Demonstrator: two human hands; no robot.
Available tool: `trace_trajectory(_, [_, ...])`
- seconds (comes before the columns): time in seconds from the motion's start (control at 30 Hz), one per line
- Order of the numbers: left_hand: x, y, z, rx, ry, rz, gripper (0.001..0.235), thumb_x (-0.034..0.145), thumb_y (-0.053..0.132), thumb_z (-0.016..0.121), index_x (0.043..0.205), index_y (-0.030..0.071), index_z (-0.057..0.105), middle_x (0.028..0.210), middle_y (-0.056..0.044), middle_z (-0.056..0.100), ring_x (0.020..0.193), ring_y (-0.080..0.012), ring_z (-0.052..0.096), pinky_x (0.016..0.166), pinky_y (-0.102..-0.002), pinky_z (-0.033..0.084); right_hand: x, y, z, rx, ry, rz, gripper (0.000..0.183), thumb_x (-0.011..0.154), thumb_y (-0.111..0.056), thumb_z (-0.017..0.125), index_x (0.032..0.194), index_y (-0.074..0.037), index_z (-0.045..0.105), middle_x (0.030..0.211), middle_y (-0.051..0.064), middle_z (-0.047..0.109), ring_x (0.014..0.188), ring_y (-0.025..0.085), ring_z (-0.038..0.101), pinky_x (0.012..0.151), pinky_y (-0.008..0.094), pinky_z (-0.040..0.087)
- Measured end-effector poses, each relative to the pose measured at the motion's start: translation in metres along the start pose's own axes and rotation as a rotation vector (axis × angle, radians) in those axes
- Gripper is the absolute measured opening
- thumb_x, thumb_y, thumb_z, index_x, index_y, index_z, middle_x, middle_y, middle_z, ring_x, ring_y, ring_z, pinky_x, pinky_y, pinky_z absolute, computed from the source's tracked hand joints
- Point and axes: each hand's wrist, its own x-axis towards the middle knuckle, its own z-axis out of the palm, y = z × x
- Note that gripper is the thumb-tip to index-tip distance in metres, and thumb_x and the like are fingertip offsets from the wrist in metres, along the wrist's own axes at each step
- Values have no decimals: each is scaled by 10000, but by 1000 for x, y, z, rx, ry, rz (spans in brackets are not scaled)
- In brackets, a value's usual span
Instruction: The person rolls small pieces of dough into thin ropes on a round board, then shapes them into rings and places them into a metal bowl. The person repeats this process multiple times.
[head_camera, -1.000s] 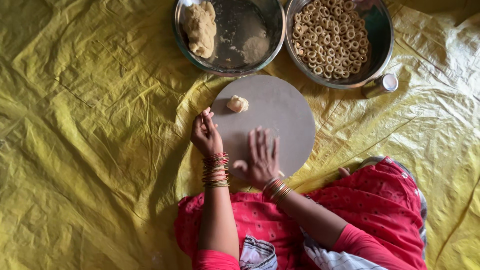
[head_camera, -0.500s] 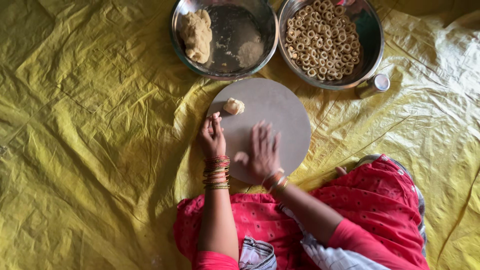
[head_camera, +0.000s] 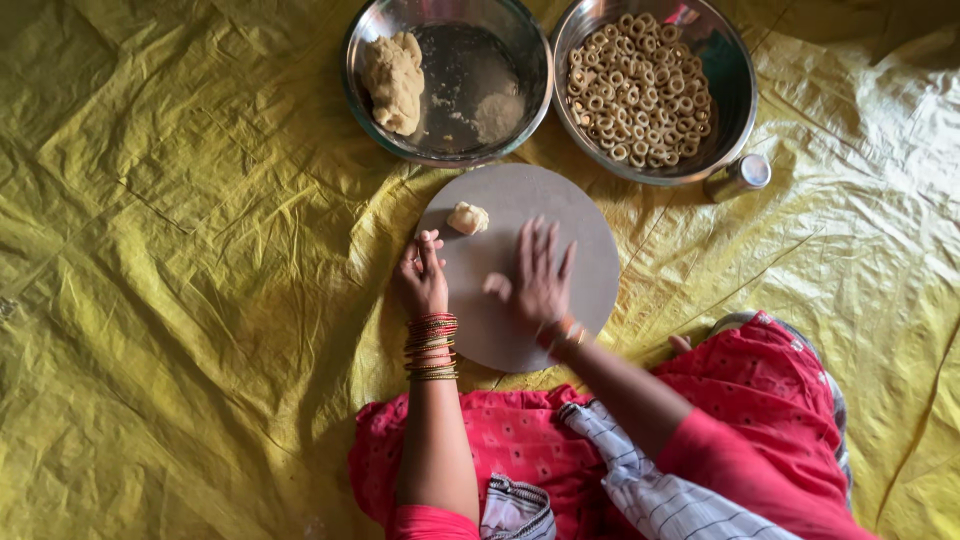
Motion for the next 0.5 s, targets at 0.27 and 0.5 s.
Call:
trace_trajectory(0.27, [0,-15,-1,58,-11,-33,457,1049,428,531,1123,38,757,957,-91,792,784,-143,744,671,-275,604,-35,-15,12,-13,48,-82,1077,933,-771,383,1637,3,128,1703,270,123,1593,429,82,1263,620,73])
trace_trajectory(0.5, [2,-8,-1,65,-21,-72,452,1039,441,535,1115,54,756,939,-83,786,755,-137,737,670,-268,606,81,73,7,29,-198,179,965,970,-750,253,1652,-112,10,1729,182,-42,1571,366,-107,1218,643,-53])
